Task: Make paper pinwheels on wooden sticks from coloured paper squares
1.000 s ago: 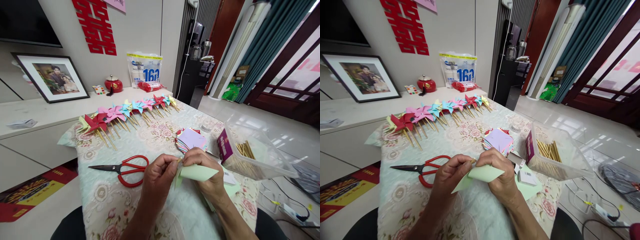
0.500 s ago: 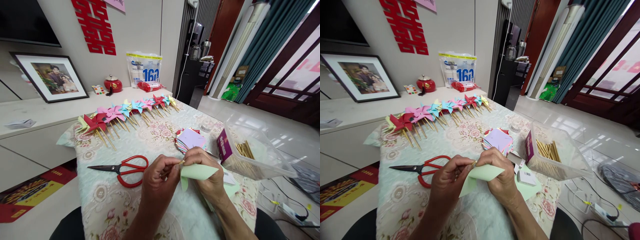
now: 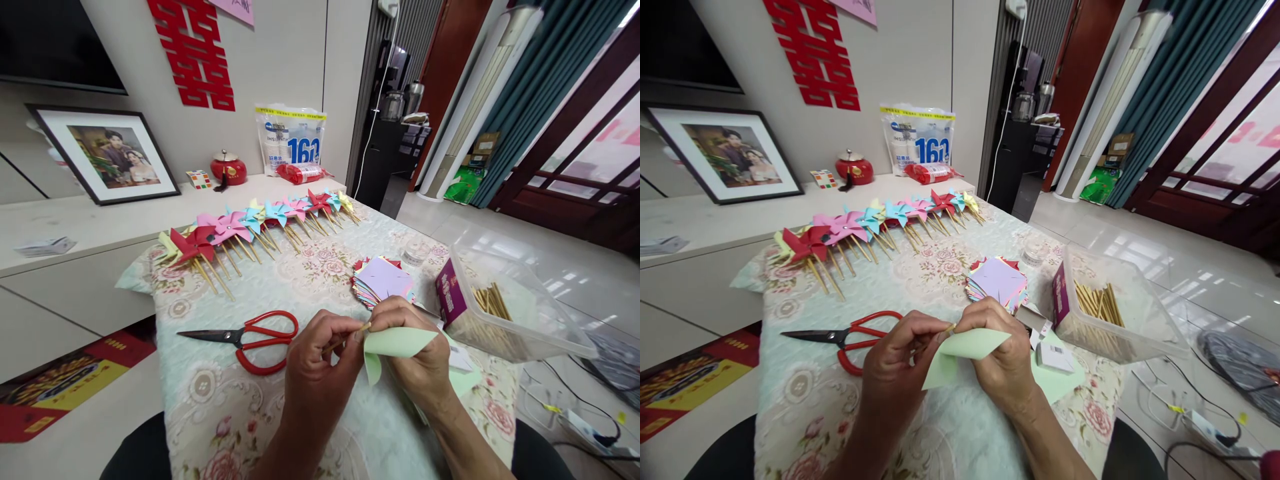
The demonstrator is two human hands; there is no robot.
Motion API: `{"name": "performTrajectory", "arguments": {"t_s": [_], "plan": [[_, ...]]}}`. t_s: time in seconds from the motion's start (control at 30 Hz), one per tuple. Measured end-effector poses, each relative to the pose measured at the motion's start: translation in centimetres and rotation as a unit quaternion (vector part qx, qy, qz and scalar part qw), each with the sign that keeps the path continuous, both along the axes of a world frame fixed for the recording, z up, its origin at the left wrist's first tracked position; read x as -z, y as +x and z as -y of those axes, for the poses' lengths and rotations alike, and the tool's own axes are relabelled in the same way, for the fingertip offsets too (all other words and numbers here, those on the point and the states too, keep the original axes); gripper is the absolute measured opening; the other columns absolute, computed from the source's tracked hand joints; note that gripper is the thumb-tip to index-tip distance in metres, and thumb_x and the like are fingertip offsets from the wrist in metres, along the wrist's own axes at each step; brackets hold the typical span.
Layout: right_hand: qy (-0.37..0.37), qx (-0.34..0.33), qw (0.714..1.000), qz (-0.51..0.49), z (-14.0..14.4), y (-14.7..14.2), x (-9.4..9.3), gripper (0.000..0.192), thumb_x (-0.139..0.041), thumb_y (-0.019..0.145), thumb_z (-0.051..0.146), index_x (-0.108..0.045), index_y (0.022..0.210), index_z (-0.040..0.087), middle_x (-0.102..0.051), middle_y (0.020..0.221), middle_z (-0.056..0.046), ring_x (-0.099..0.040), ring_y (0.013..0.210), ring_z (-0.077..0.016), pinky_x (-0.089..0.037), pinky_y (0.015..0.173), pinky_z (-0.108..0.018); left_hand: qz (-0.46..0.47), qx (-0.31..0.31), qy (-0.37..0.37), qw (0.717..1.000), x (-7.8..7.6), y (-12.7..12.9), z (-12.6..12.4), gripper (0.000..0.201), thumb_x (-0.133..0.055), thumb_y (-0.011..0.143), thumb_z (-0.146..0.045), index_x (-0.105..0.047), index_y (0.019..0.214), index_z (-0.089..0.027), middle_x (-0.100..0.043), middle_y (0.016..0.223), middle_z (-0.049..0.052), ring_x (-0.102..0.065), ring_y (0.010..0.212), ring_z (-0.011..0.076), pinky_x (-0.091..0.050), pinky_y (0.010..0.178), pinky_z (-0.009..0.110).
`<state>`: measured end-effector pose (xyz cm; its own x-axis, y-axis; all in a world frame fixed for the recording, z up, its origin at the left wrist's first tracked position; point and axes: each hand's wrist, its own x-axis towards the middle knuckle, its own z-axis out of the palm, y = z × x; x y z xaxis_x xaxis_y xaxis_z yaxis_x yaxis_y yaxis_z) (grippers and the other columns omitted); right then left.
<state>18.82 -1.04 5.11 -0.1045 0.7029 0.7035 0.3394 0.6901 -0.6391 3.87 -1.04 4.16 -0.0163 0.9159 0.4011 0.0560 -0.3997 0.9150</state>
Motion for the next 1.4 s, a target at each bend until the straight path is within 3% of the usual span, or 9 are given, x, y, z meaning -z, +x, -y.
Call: {"name": "performTrajectory", "arguments": {"t_s": [0.27, 0.5, 0.73, 1.07, 1.4], "plan": [[-0.017, -0.005, 1.000, -0.019, 0.1, 0.1, -0.1, 0.013, -0.059, 0.089, 0.012, -0.067, 0.088, 0.022, -0.064, 0.080, -0.004, -0.061, 0.074, -0.0185, -0.047, 0.068, -0.032, -0.020, -0.020, 0.033, 0.999, -0.3, -0.1, 0.3, 0.009, -0.069, 0.082, -0.016, -0.074, 0.082, -0.022, -0.065, 0.072, 0.000, -0.050, 0.057, 0.0101, -0.041, 0.055, 0.021], [-0.025, -0.008, 1.000, -0.016, -0.1, 0.3, 0.2, 0.015, -0.061, 0.087, 0.008, -0.067, 0.087, 0.022, -0.063, 0.082, -0.002, -0.060, 0.076, -0.0166, -0.046, 0.071, -0.031, 0.063, 0.035, -0.059, 0.996, 0.4, 0.1, 0.1, 0.008, -0.067, 0.086, -0.022, -0.075, 0.088, -0.021, -0.068, 0.081, 0.003, -0.063, 0.071, 0.0153, -0.049, 0.063, 0.024], [-0.009, -0.011, 1.000, 0.002, -0.3, 0.3, 0.2, 0.017, -0.059, 0.088, 0.007, -0.068, 0.087, 0.022, -0.067, 0.080, -0.003, -0.062, 0.076, -0.0180, -0.048, 0.070, -0.032, 0.072, 0.045, -0.074, 0.994, 0.4, 0.2, 0.1, 0.007, -0.067, 0.086, -0.023, -0.072, 0.084, -0.020, -0.067, 0.082, 0.004, -0.063, 0.073, 0.0165, -0.050, 0.065, 0.026], [-0.009, -0.008, 1.000, 0.002, -0.2, 0.2, 0.2, 0.014, -0.060, 0.090, 0.012, -0.069, 0.087, 0.022, -0.066, 0.080, -0.004, -0.063, 0.077, -0.0192, -0.049, 0.069, -0.032, 0.096, 0.049, -0.055, 0.993, 0.5, 0.3, 0.1, 0.009, -0.074, 0.076, -0.016, -0.073, 0.083, -0.021, -0.067, 0.081, 0.004, -0.062, 0.074, 0.0180, -0.050, 0.067, 0.027], [0.004, -0.014, 1.000, 0.001, -0.1, 0.0, 0.1, 0.019, -0.059, 0.087, 0.006, -0.069, 0.090, 0.023, -0.066, 0.081, -0.003, -0.062, 0.078, -0.0179, -0.048, 0.071, -0.030, 0.047, 0.006, -0.014, 0.999, 0.6, 0.3, 0.5, 0.005, -0.066, 0.086, -0.019, -0.069, 0.084, -0.022, -0.063, 0.081, 0.003, -0.060, 0.073, 0.0153, -0.048, 0.063, 0.025]]}}
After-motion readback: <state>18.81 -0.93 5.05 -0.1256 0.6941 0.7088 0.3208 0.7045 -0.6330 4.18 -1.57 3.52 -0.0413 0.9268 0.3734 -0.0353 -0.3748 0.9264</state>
